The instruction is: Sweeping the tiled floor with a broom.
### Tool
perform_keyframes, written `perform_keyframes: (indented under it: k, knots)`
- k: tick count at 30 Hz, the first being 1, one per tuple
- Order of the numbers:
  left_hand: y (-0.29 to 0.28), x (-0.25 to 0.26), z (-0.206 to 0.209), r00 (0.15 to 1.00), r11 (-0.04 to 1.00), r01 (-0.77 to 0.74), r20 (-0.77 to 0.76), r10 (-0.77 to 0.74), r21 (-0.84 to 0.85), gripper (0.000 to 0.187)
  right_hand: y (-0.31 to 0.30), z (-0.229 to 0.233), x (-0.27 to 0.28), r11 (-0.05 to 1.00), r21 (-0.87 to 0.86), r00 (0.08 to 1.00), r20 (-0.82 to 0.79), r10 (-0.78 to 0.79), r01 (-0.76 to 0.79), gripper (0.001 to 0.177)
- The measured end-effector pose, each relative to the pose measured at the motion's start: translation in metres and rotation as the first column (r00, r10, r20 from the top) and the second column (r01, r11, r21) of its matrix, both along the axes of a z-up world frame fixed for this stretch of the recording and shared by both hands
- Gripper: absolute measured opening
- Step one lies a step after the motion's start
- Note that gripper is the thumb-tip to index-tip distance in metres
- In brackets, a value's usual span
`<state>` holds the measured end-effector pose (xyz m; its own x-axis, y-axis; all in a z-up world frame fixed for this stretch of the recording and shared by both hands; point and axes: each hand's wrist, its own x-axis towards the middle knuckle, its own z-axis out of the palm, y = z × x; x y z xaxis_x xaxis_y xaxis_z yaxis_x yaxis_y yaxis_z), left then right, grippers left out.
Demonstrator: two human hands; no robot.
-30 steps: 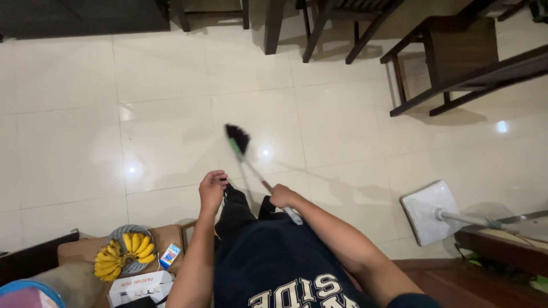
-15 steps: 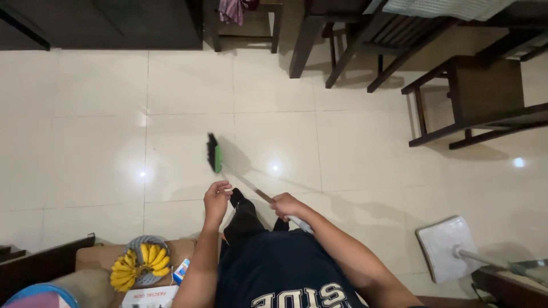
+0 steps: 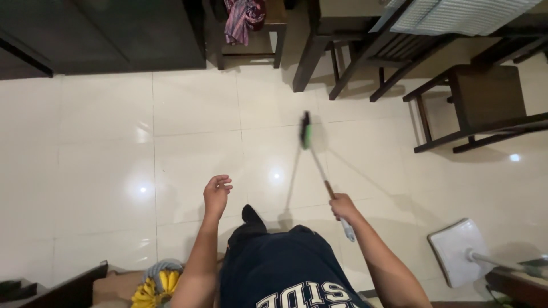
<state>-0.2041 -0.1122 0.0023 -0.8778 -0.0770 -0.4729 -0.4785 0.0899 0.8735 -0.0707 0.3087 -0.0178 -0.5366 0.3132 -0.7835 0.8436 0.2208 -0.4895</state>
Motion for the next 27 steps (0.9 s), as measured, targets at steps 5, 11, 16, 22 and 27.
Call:
perform_keyframes:
  k: [5,11,16,22,27]
  knots:
    - [-0.009,-0.021,-0.007,0.999,0.999,0.031,-0.008,-0.031,0.024,0.029,0.015,-0.015,0.005,0.988,0.144,0.998,0.007,-0.059,0.058,0.021]
    - [-0.008,-0.035,-0.015,0.997,0.997,0.078,0.003,-0.078,0.024,0.030,0.027,-0.044,0.033,0.964,0.175,0.970,0.101,-0.220,0.201,0.025]
    - [-0.001,-0.049,-0.015,0.995,0.995,0.098,0.003,-0.098,0.031,0.030,0.024,-0.054,0.047,0.948,0.135,0.932,0.190,-0.309,0.287,0.021]
    - [0.010,-0.065,-0.022,0.996,0.997,0.067,0.059,-0.069,0.037,0.029,0.033,-0.076,0.010,0.957,0.067,0.939,0.188,-0.289,0.281,0.021]
    - [0.019,-0.079,-0.041,0.999,0.998,0.034,-0.021,-0.032,0.057,0.028,0.062,-0.135,-0.066,0.981,0.091,0.981,0.076,-0.178,0.171,0.017]
